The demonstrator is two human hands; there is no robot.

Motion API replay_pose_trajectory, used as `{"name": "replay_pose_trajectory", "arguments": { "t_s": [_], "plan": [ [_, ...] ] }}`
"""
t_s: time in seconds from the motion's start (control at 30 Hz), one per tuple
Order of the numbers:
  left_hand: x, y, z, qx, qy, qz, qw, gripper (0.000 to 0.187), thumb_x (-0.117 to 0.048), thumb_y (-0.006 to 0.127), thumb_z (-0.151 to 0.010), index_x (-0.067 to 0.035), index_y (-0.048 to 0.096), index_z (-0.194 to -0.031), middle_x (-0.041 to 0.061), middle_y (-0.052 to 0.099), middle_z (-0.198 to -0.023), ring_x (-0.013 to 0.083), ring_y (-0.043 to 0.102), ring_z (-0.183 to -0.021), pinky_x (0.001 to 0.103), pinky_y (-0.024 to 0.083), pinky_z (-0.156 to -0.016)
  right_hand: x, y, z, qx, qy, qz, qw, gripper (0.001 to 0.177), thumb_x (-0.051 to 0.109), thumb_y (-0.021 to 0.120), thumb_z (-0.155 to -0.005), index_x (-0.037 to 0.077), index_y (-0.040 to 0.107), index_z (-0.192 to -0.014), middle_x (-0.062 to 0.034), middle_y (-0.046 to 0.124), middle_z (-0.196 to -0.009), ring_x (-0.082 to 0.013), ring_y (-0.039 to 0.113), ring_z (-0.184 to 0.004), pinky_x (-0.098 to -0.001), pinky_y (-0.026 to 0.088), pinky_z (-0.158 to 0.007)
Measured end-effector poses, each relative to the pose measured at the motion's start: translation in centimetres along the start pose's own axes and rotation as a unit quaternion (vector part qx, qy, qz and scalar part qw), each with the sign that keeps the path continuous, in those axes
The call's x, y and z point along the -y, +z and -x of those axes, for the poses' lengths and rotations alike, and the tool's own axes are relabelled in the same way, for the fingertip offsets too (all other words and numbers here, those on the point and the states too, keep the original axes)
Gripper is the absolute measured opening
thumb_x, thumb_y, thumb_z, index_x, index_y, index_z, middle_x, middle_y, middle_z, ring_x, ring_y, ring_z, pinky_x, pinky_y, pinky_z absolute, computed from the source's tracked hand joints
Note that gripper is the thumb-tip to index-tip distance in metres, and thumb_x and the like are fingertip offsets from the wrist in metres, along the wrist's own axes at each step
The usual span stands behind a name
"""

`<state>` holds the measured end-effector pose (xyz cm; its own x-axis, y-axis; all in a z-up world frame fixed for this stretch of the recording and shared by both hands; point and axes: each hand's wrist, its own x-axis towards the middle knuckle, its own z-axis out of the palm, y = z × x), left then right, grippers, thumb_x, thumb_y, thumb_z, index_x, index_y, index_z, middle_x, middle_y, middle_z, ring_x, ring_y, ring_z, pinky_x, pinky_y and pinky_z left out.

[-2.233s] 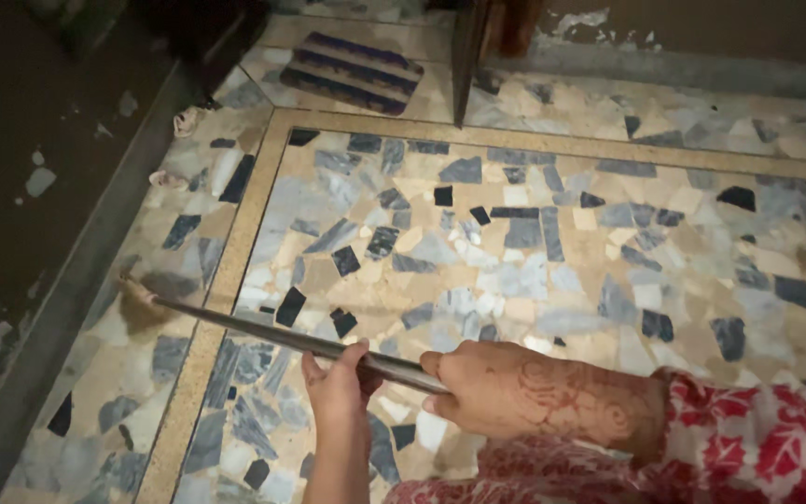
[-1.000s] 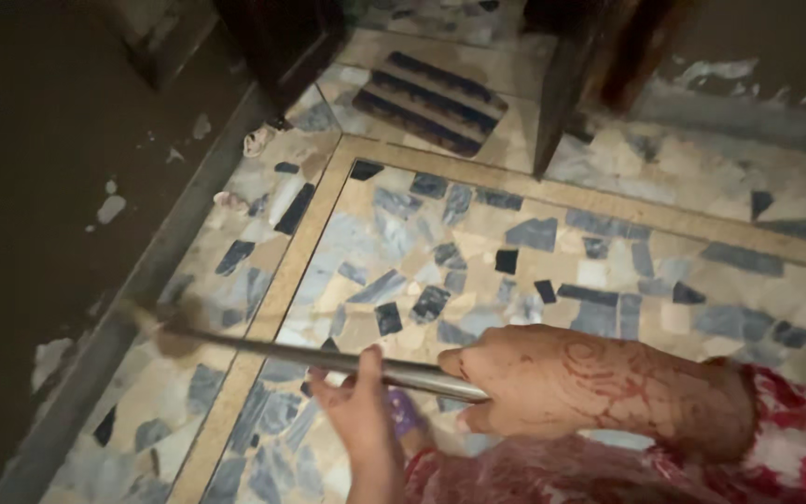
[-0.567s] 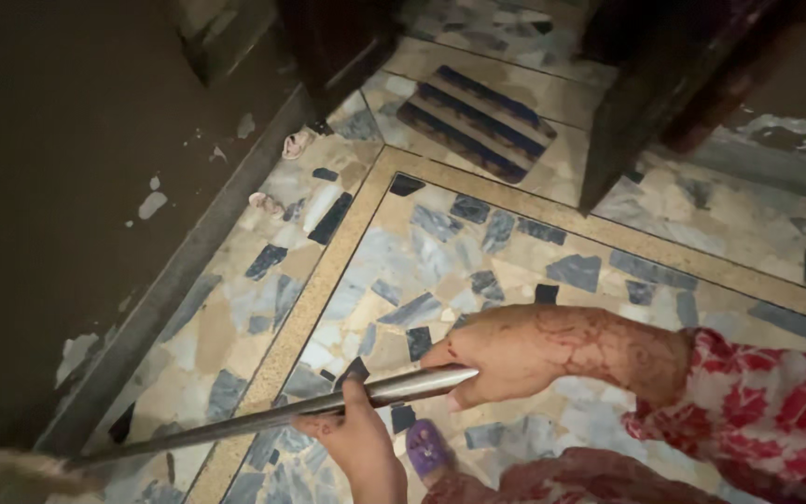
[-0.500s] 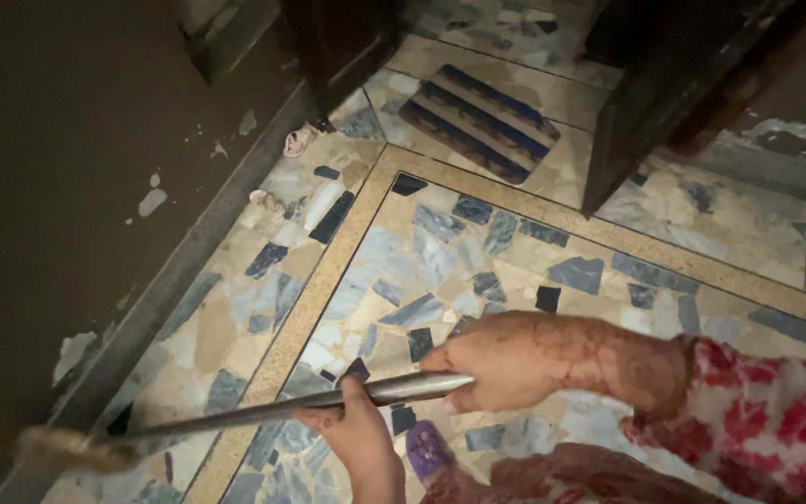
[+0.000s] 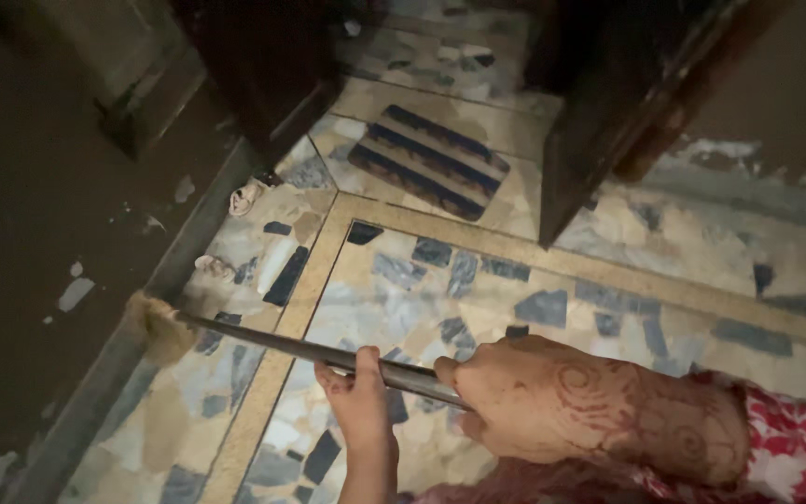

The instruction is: The person sweeps a mosaic-tiled floor using a broom with a metal handle. They move the broom back and forth across the floor surface, covering different areas of the room in a repetitive cleaning motion.

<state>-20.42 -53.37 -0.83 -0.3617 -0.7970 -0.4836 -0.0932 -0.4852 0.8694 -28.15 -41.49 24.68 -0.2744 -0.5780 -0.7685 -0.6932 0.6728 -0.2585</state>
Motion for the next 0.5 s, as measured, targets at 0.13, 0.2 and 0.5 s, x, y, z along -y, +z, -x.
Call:
{"name": "replay_pose_trajectory", "arguments": {
  "t_s": [0.13, 0.2, 0.5],
  "plan": [
    [-0.2, 5.2, 2.5, -0.062, -0.061, 0.003, 0.996, 0.097, -0.022, 0.073, -0.092, -0.006, 0.014, -0.168, 0.028, 0.064, -0.105, 0.0360, 0.051, -0.077, 0.049, 0.039, -0.066, -6.5, -3.5, 0.1, 0.000, -0.075, -0.003, 0.997, 0.036, 0.034, 0.065, -0.091, 0.008, 0.061, -0.116, -0.0131, 0.070, -0.079, -0.0276, 0.070, -0.074, -0.0437, 0.056, -0.068],
    [0.5, 8.5, 2.5, -0.083, -0.016, 0.040, 0.996, 0.100, -0.022, 0.075, -0.087, -0.004, 0.015, -0.164, 0.029, 0.065, -0.110, 0.0348, 0.055, -0.084, 0.047, 0.042, -0.072, -10.3, -4.9, -0.3, -0.036, -0.154, -0.005, 0.987, 0.038, 0.036, 0.067, -0.091, 0.011, 0.066, -0.119, -0.0098, 0.071, -0.079, -0.0241, 0.070, -0.073, -0.0407, 0.055, -0.068],
    [8.2, 19.4, 2.0, -0.129, 0.052, 0.024, 0.990, 0.112, -0.028, 0.075, -0.085, 0.012, -0.001, -0.157, 0.033, 0.043, -0.145, 0.0311, 0.056, -0.127, 0.033, 0.045, -0.102, -22.9, -10.5, -2.2, 0.092, -0.064, -0.017, 0.994, 0.034, 0.039, 0.057, -0.095, 0.017, 0.063, -0.121, -0.0062, 0.063, -0.074, -0.0239, 0.065, -0.069, -0.0418, 0.052, -0.067]
  ]
}}
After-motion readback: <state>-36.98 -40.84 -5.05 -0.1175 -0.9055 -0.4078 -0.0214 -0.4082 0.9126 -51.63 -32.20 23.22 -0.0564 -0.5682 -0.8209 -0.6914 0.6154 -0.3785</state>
